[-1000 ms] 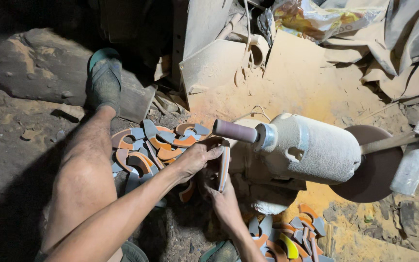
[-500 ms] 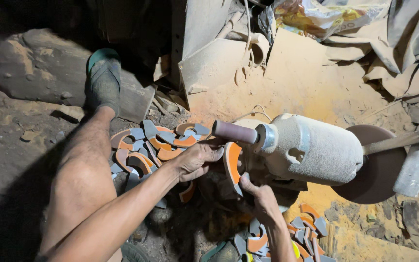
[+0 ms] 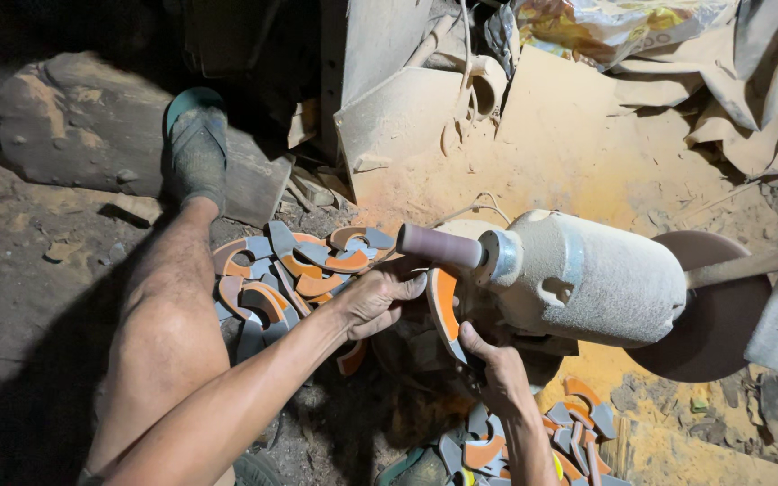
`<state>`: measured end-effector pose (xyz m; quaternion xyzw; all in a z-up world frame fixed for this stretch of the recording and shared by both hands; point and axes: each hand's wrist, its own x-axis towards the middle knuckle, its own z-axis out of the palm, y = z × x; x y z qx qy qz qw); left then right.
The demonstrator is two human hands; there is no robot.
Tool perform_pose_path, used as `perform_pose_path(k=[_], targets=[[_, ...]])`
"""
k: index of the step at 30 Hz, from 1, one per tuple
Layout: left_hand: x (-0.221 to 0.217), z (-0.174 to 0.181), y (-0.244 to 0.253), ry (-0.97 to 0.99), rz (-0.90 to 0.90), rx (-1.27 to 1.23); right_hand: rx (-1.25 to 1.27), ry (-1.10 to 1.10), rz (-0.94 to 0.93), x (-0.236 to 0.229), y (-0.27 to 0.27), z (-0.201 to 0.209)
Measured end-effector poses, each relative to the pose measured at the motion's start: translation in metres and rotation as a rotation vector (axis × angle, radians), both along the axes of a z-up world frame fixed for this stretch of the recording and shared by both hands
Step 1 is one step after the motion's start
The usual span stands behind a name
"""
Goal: The person sits on the floor and uses a bench grinder to smooth the edges of multiple orange and gray sandal soles. They hold each sole against the rotating grinding wheel, turning it to work different edges, then place the finished pieces aside.
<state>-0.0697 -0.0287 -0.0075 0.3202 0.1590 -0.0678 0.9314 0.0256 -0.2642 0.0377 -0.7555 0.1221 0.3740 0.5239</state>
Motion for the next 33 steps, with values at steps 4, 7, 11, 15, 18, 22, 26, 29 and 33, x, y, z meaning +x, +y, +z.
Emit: perform_pose_path(k=[4,7,11,15,18,22,26,29,33], targets=[[0.002,0.002,-0.004,0.013,0.021,-0.061,-0.029,-0.002,-0.003,-0.002,-0.002,-0.001],[0.010,-0.004,-0.007,-0.079,0.039,-0.216,0.128,0.100,-0.066,-0.008,0.007,-0.002],[0.034,-0.025,-0.008,-0.047,0.009,-0.174,0.192,0.073,0.047,-0.014,0.019,-0.003],[0.055,-0.039,-0.012,-0.173,0.128,-0.237,0.367,0.066,0.004,-0.015,0.034,-0.003],[0.068,-0.039,-0.008,-0.111,0.228,-0.272,0.392,0.097,-0.069,-0.012,0.047,-0.003],[0.088,-0.030,0.001,-0.102,0.247,-0.516,0.429,0.204,-0.118,-0.002,0.058,-0.008],[0.090,-0.016,0.006,-0.240,0.293,-0.325,0.592,0.222,-0.119,0.006,0.067,-0.020],[0.094,-0.003,0.013,-0.129,0.246,-0.320,0.636,0.212,-0.177,0.012,0.074,-0.025],[0.096,0.006,0.017,-0.213,0.251,-0.324,0.618,0.188,-0.288,0.018,0.084,-0.025]])
